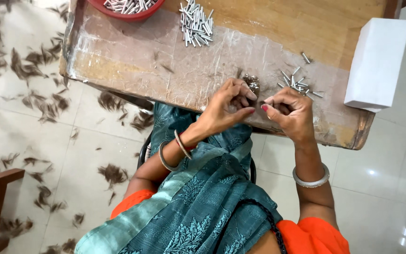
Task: Assembling small metal components by hand at a workstation in a production facility.
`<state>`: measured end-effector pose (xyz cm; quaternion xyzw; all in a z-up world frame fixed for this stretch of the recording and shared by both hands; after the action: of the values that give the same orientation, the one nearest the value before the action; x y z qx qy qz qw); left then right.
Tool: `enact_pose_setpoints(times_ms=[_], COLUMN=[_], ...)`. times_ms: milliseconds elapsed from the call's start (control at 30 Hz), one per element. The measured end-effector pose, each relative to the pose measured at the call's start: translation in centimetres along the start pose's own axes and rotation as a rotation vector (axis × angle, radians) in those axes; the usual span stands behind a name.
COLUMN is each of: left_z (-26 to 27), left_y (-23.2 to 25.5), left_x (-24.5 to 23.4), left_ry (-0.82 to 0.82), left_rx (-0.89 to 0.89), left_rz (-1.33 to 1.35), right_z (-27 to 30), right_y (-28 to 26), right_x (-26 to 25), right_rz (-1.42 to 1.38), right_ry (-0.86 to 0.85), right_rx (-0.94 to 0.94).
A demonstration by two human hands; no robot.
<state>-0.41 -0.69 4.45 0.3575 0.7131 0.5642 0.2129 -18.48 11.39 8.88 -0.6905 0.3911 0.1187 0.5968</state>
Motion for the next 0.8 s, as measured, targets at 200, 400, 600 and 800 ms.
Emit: enact_pose_setpoints(times_ms=[200, 400, 600, 800], left_z=[0.6, 0.9, 1.0, 1.0], left_y=[0.5, 0.7, 0.5, -0.7], left_x=[-1.5, -1.6, -1.5, -1.2], left_ry=[-0.351, -0.44, -0.419, -0.23], left_rx=[-0.056, -0.028, 0.005, 0.049], left_rz=[0.495, 0.42, 0.425, 0.373], right_z=[1.0, 1.0, 1.3, 0.8], right_y=[0.4, -2.1, -2.3, -2.6], right_x=[0.6, 0.7, 1.0, 1.5], right_rz=[-0.445, -0.583, -0.56, -0.575], right_ry=[-0.282, -0.411, -0.439, -0.317], right_rx=[0.235, 0.297, 0.304, 0.244])
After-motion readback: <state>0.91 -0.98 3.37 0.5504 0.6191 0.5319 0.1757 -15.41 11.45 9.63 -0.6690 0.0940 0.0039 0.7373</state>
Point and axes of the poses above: each hand's wrist, its own z-axis away from the middle knuckle, its own x-axis out of the palm, y = z × x, the point moved 2 cm from there along -z, towards the middle knuckle, and after that the axes turned 7 degrees about z, right-handed, at the moved point
